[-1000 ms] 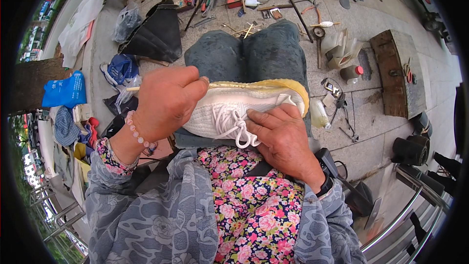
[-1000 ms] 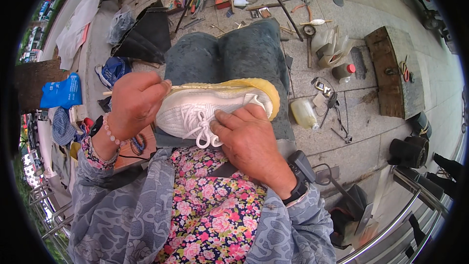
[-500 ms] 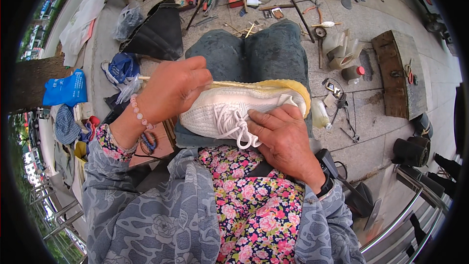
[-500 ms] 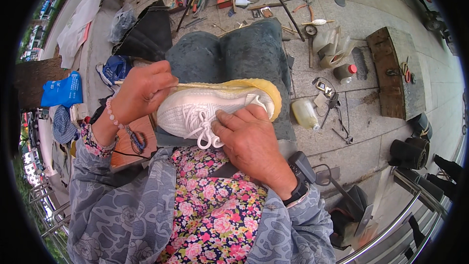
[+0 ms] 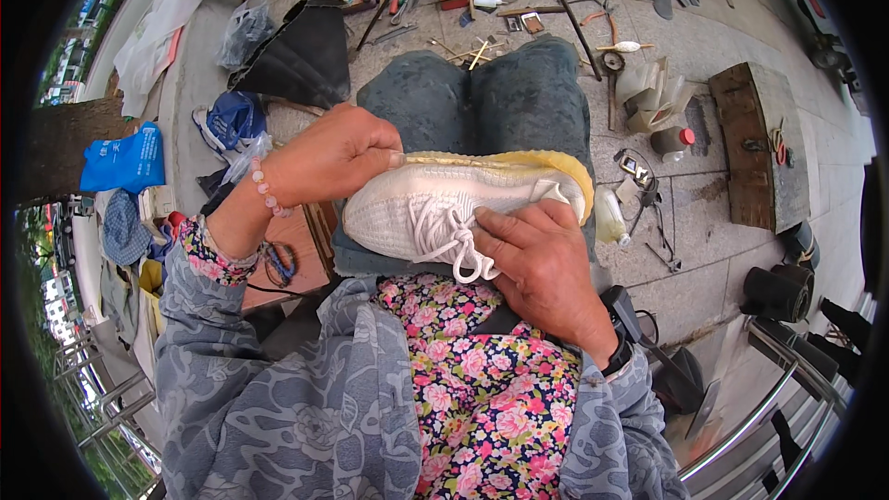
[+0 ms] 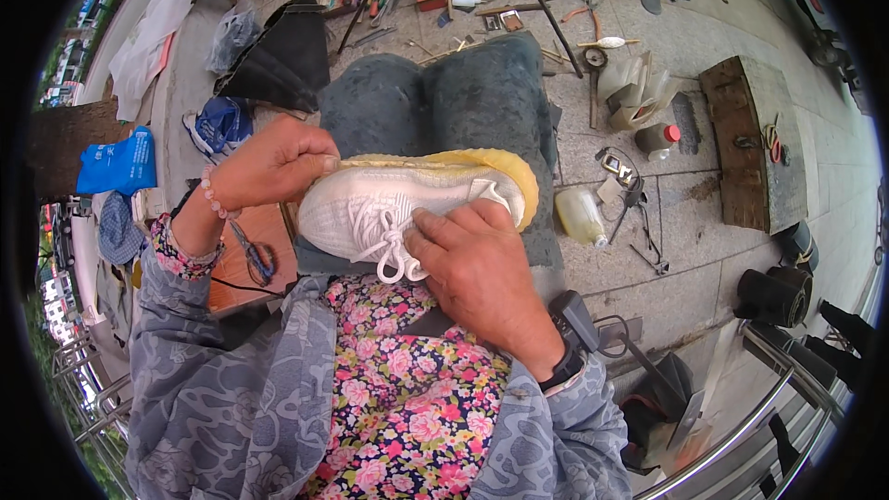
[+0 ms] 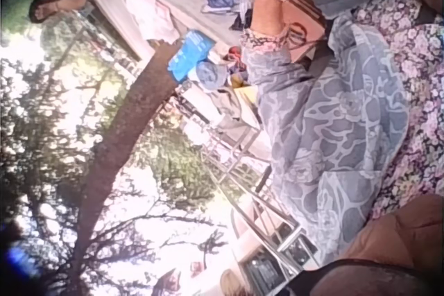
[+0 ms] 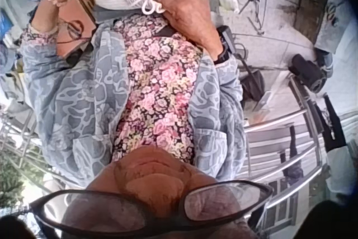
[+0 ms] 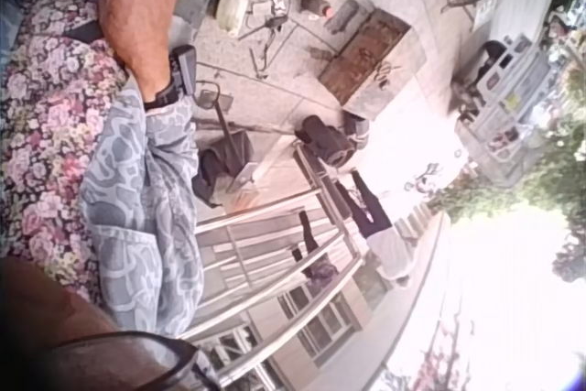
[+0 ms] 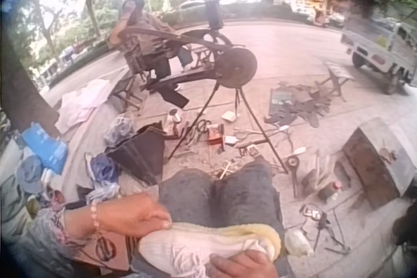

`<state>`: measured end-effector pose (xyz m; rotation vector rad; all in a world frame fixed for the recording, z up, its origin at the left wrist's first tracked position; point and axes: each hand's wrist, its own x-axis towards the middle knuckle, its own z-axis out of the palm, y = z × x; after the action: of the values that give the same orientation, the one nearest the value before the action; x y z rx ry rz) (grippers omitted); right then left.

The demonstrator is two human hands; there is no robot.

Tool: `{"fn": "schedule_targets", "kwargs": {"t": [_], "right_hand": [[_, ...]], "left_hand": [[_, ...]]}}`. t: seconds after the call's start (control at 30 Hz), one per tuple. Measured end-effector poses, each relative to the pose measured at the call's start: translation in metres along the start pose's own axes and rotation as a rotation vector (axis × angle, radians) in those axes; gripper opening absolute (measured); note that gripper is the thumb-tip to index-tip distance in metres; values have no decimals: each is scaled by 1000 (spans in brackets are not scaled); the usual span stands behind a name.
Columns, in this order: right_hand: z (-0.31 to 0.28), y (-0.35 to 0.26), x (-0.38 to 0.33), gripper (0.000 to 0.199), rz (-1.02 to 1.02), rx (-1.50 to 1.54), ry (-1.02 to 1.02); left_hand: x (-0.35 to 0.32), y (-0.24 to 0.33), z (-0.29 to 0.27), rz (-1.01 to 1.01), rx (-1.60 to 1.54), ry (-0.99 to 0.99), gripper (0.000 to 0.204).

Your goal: Applying glue and finishing the sole attachment of a white sneaker.

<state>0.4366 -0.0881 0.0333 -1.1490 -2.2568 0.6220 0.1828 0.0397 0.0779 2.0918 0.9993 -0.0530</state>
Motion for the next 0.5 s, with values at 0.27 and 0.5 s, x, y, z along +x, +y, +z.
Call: {"fn": "schedule_targets", "kwargs": {"t": [0.27,0.5], "right_hand": [[0,0,-3,36,3,-26,6],[0,-7,-14,46,27,-26,-32]], "left_hand": [[-42,6,-7,73,-112,233,13],[-31,31,28,169,52,387,18]]}}
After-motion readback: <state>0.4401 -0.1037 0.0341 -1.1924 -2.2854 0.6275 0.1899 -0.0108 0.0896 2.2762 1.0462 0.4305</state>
